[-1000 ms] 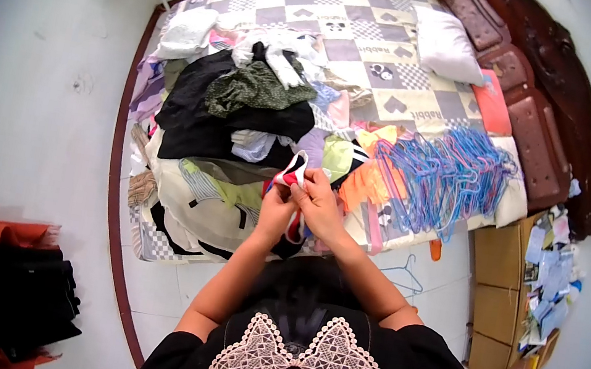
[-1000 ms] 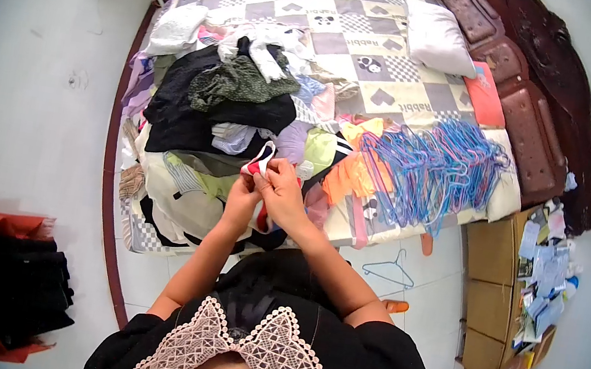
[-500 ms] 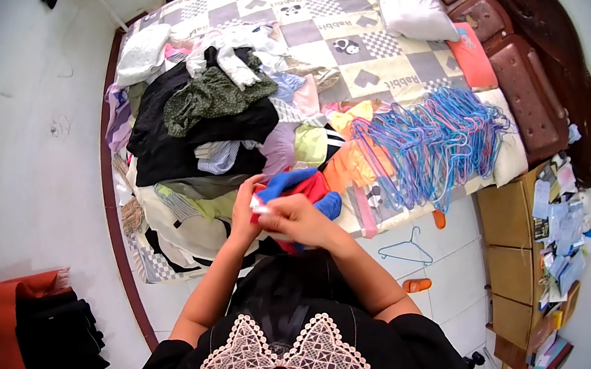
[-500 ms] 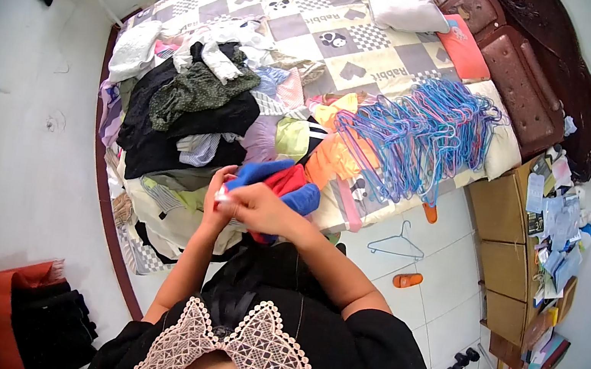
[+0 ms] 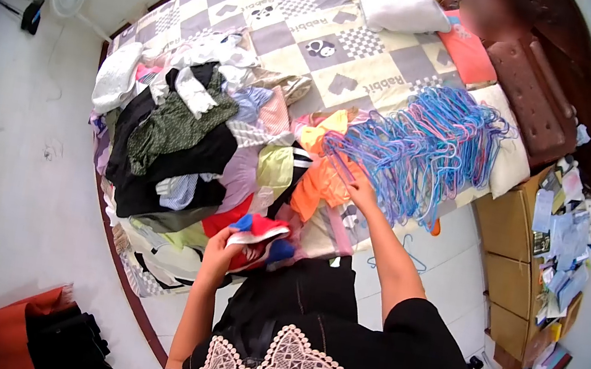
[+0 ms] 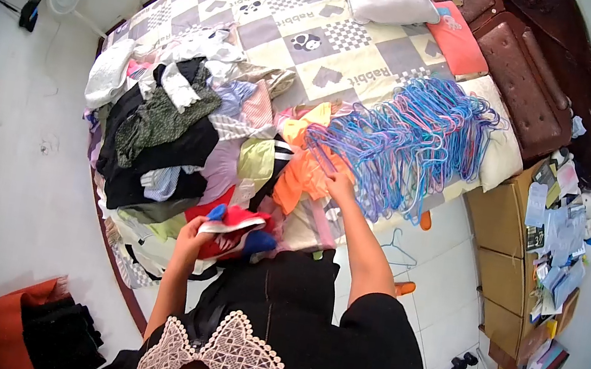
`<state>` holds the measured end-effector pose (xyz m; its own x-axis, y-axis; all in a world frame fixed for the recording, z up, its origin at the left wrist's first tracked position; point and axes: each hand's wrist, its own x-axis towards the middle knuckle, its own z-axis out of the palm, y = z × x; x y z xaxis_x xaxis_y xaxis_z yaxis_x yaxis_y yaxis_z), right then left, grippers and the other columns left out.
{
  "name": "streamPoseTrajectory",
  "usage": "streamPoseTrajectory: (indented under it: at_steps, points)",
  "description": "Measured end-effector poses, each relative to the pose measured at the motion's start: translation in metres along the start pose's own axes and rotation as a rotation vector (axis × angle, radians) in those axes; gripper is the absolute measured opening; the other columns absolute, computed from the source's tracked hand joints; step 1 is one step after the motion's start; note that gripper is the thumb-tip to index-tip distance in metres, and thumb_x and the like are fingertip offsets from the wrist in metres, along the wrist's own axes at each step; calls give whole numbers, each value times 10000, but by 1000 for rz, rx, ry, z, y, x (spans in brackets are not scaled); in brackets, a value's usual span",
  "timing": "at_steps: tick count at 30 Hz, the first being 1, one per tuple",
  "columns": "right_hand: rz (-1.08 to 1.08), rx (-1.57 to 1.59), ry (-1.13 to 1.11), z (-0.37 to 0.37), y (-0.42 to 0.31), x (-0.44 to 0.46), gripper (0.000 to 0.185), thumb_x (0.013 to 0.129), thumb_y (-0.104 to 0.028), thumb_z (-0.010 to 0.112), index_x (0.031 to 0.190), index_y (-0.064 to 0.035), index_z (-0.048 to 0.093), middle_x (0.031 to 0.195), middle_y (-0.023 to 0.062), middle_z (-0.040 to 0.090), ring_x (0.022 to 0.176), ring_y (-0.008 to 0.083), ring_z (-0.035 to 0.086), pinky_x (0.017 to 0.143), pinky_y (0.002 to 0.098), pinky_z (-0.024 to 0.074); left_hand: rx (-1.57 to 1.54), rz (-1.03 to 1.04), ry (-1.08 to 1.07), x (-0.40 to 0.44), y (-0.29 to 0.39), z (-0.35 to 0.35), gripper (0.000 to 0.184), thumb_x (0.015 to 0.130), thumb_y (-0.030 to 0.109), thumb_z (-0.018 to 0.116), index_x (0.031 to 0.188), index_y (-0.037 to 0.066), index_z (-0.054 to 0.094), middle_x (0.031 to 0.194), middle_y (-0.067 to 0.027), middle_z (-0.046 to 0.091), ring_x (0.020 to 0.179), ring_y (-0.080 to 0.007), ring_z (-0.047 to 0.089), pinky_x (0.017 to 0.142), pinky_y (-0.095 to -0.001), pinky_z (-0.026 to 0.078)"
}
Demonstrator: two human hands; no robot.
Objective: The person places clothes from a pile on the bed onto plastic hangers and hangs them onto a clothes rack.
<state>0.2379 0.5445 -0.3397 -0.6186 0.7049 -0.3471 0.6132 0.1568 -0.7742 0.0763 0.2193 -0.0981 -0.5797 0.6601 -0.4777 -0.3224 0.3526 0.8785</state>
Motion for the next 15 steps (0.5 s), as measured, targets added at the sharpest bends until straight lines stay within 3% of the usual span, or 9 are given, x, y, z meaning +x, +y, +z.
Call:
streamPoseTrajectory:
  at_steps: [2, 6, 8, 9, 10, 12, 15]
  points:
    - [216, -159, 26, -13, 39, 20, 339, 772, -323, 601, 981, -68, 678, 971, 164, 647, 927, 297, 618, 823, 384, 475, -16, -17, 46, 2, 1, 8, 208, 798, 73, 566, 990, -7, 575, 903, -19, 600, 826, -83, 539, 768, -223, 421]
    - [348, -270, 123, -21, 78, 45, 367, 768, -324, 597, 1038, -84, 660, 1048, 205, 613, 1008, 350, 570, 873, 415, 452, 21, -24, 190, 5, 4, 15, 187, 871, 105, 531, 998, -18, 592, 906, -23, 604, 819, -80, 538, 773, -219, 420]
    - [393, -274, 64, -20, 90, 56, 415, 773, -310, 519, 1109, -87, 618, 1193, 215, 529, 1130, 358, 492, 965, 416, 396, 15, -22, 305, 2, 6, 17, 204, 895, 133, 532, 1005, -25, 600, 903, -25, 611, 820, -81, 540, 778, -221, 422]
    - [428, -261, -81, -19, 93, 67, 507, 760, -273, 531, 1231, -86, 515, 1274, 205, 461, 1189, 358, 439, 1001, 403, 364, 20, -10, 323, 1, 10, 19, 241, 908, 183, 525, 1019, -14, 607, 918, -46, 631, 827, -104, 567, 776, -244, 444]
    - [426, -260, -90, -13, 96, 69, 507, 760, -273, 531, 1231, -86, 515, 1274, 205, 461, 1189, 358, 439, 1001, 403, 364, 22, -14, 331, 0, 10, 20, 241, 908, 183, 525, 1019, -14, 607, 918, -46, 631, 827, -104, 567, 776, -244, 444]
    - [504, -204, 233, 2, 89, 66, 621, 747, -270, 572, 1318, -96, 397, 1332, 187, 396, 1210, 363, 418, 1012, 429, 352, -36, -14, 339, -3, 10, 19, 250, 912, 182, 520, 1041, -15, 604, 939, -55, 631, 834, -106, 569, 774, -245, 443]
    - [625, -212, 128, 1, 67, 61, 742, 731, -276, 610, 1368, -92, 277, 1382, 173, 326, 1237, 365, 387, 1011, 463, 346, 8, 15, 359, -2, 10, 24, 255, 916, 190, 520, 1042, -17, 602, 944, -60, 631, 828, -110, 575, 768, -250, 451]
